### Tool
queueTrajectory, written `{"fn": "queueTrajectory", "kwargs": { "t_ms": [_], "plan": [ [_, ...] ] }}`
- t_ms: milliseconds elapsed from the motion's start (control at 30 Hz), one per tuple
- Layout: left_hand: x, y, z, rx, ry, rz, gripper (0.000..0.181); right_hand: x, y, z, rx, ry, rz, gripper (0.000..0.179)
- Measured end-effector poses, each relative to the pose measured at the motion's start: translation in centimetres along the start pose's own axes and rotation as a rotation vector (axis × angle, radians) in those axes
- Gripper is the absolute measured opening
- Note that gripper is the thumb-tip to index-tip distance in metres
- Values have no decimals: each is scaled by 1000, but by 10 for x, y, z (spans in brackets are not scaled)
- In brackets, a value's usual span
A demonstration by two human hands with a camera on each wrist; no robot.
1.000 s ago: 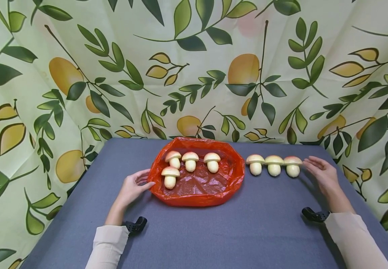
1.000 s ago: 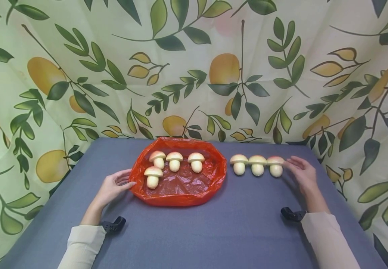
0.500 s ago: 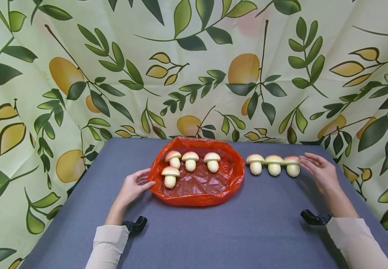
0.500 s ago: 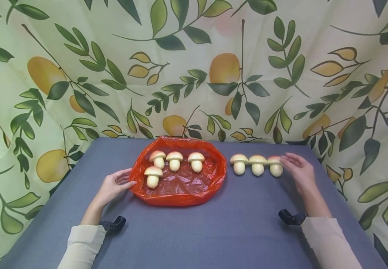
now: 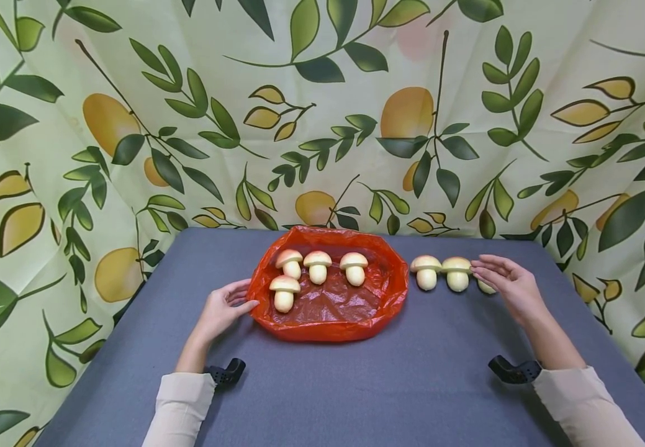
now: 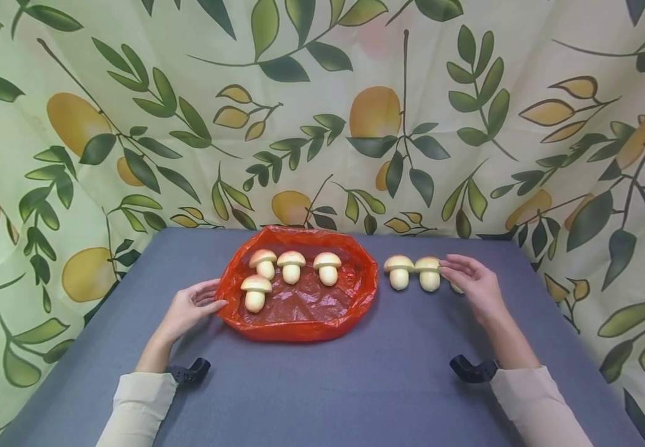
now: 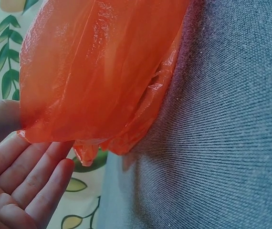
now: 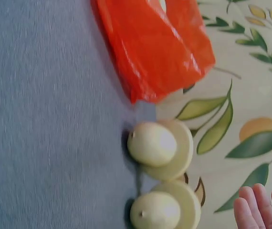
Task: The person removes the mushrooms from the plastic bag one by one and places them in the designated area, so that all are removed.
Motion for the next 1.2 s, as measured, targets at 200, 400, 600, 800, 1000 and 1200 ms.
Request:
{"fn": "queueTrajectory", "kwargs": {
  "t_ms": [200, 400, 600, 800, 1000, 1200],
  "plan": [
    [1, -1, 0, -23, 3, 5, 49, -5, -3, -19, -99, 55, 4, 27],
    [1, -2, -1, -31, 10, -4, 50, -10, -10, -36, -139, 138, 27, 28],
    [0, -1, -1, -15, 8, -10, 50, -14, -14, -49, -160, 183, 38, 25],
    [0, 0, 0, -12, 3, -5, 50, -18, -17, -66, -205, 213, 27, 23],
    [-1, 1, 0, -20, 2, -1, 49, -21, -18, -80, -210, 267, 29, 23],
    [-1, 1, 0, -26, 4, -6, 49, -23, -22, -95, -219, 309, 22, 22]
  ]
}}
Point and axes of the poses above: each hand's wrist, its own x-axis towards the middle knuckle, its own z-axis out of the back of the hand, y = z × x, the point moved 1 cm from there along x, towards the middle knuckle, and after that the axes turned 10 degrees about -y, right-handed, at the moved point
